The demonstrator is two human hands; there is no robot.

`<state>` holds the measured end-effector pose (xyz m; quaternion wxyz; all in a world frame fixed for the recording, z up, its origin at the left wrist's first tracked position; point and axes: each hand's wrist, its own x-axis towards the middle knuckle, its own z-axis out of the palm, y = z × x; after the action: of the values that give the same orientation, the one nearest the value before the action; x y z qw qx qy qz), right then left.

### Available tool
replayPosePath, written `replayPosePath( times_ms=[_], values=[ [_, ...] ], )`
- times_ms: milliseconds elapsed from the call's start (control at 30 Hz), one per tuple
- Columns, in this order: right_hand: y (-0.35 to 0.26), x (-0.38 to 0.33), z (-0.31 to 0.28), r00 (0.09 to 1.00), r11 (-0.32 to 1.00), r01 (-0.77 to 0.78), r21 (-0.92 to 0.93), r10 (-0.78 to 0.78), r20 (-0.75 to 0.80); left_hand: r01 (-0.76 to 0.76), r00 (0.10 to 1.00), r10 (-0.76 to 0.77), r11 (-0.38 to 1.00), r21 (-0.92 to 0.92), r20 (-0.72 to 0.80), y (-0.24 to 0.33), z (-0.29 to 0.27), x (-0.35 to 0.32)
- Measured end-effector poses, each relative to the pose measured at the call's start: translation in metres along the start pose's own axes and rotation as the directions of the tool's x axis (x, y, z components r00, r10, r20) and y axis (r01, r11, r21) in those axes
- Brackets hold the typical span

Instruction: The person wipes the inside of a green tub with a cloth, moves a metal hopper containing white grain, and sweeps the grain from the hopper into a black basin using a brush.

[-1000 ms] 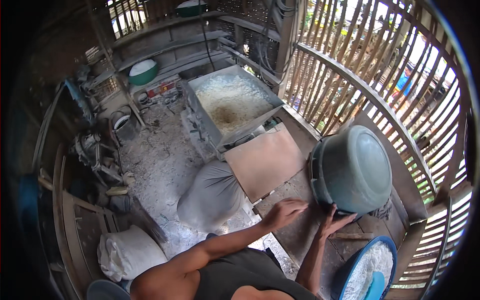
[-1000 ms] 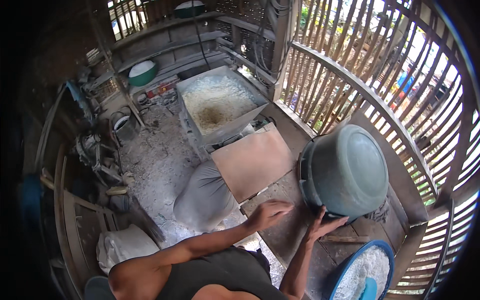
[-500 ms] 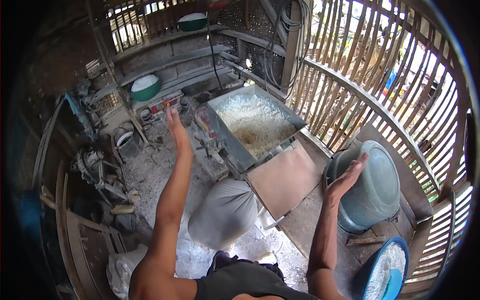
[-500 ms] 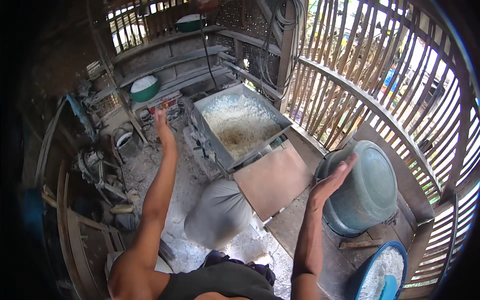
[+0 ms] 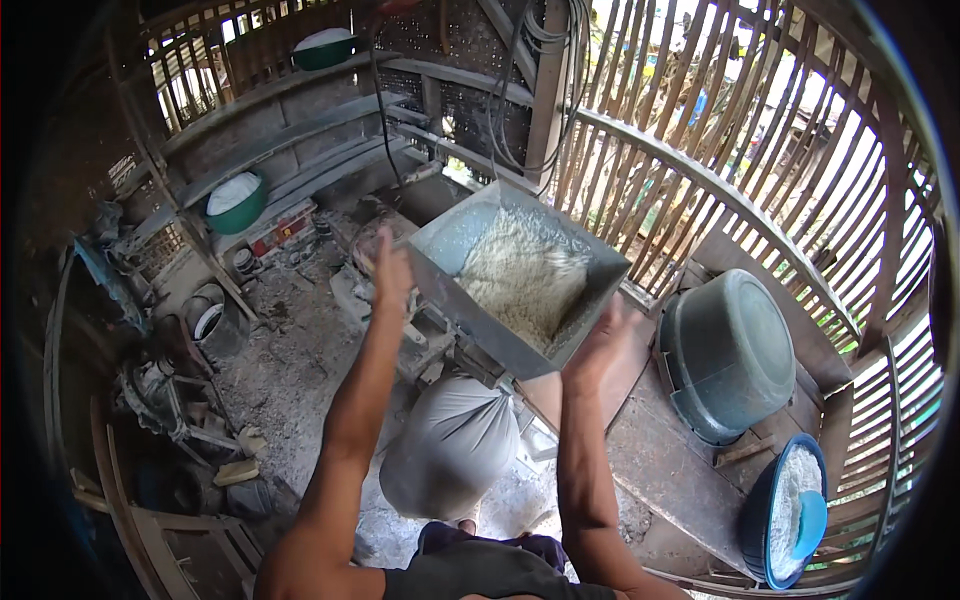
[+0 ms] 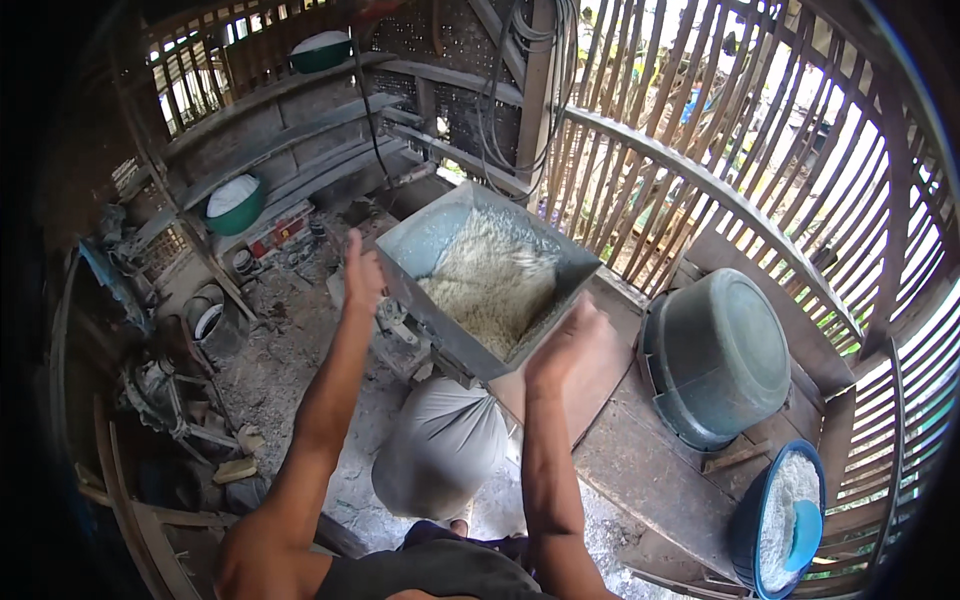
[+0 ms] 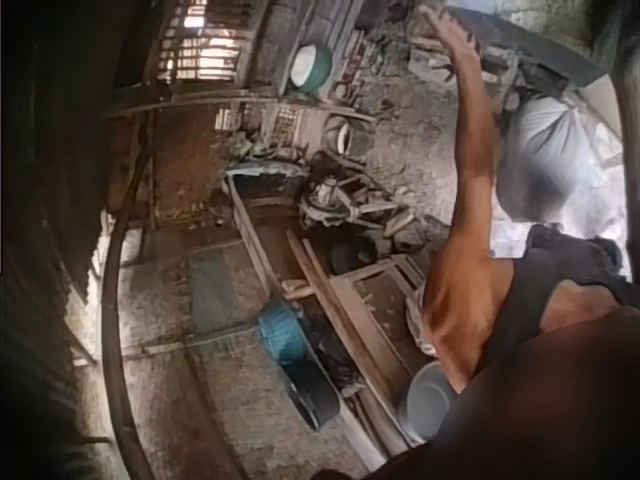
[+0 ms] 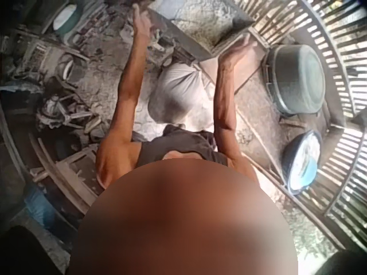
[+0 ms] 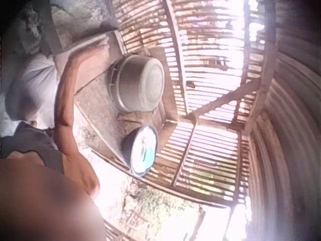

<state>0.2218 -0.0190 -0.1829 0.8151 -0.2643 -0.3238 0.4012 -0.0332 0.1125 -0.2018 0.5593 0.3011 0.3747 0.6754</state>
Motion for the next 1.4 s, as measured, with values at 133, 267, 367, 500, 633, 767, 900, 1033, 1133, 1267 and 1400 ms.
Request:
replayPosePath(
  times_ms=[133, 267, 367, 500, 633, 767, 900, 1033, 1133, 1267, 1400],
  values=[
    [0.035, -0.004, 0.017, 0.987, 0.985, -0.135, 0.112, 0.143, -0.072, -0.279, 0.957, 0.289, 0.898, 0.340, 0.021, -0.044, -0.075, 0.068],
    [0.010, 0.052, -0.043, 0.994, 0.985, 0.018, -0.174, -0.036, -0.100, 0.052, 0.997, -0.032, 0.959, 0.279, -0.074, 0.004, -0.018, 0.005],
    [-0.021, 0.117, -0.061, 0.994, 0.974, -0.107, -0.200, 0.098, -0.057, -0.258, 0.948, 0.312, 0.866, 0.428, -0.061, 0.019, 0.018, -0.033],
    [-0.001, 0.131, -0.068, 0.881, 0.887, -0.443, -0.127, 0.457, 0.120, -0.203, 0.897, 0.375, 0.821, 0.534, -0.235, -0.005, 0.053, -0.052],
    [-0.012, 0.144, -0.064, 0.807, 0.839, -0.540, 0.075, 0.490, 0.329, -0.239, 0.881, 0.400, 0.836, 0.493, -0.252, -0.016, 0.046, -0.043],
    [-0.007, 0.129, -0.047, 0.736, 0.774, -0.624, -0.103, 0.628, 0.253, -0.210, 0.896, 0.381, 0.817, 0.536, -0.229, 0.003, 0.055, -0.057],
    [0.004, 0.126, -0.051, 0.842, 0.852, -0.519, 0.059, 0.499, 0.205, -0.269, 0.833, 0.502, 0.735, 0.622, -0.233, -0.013, 0.047, -0.042],
    [0.001, 0.108, -0.074, 0.932, 0.928, -0.354, -0.116, 0.361, 0.045, -0.340, 0.896, 0.444, 0.719, 0.606, -0.023, 0.009, 0.044, -0.049],
    [-0.009, 0.048, -0.102, 0.991, 0.825, -0.125, -0.551, 0.076, -0.111, -0.397, 0.888, 0.460, 0.754, 0.524, 0.011, 0.009, 0.023, -0.060],
    [-0.036, -0.067, -0.141, 0.985, 0.676, -0.016, -0.737, -0.115, -0.127, -0.519, 0.792, 0.610, 0.701, 0.489, -0.034, -0.057, -0.037, -0.089],
    [-0.063, -0.153, -0.142, 0.917, 0.517, -0.190, -0.835, -0.211, -0.339, -0.355, 0.895, 0.427, 0.859, 0.369, -0.132, -0.113, -0.052, -0.156]
  ],
)
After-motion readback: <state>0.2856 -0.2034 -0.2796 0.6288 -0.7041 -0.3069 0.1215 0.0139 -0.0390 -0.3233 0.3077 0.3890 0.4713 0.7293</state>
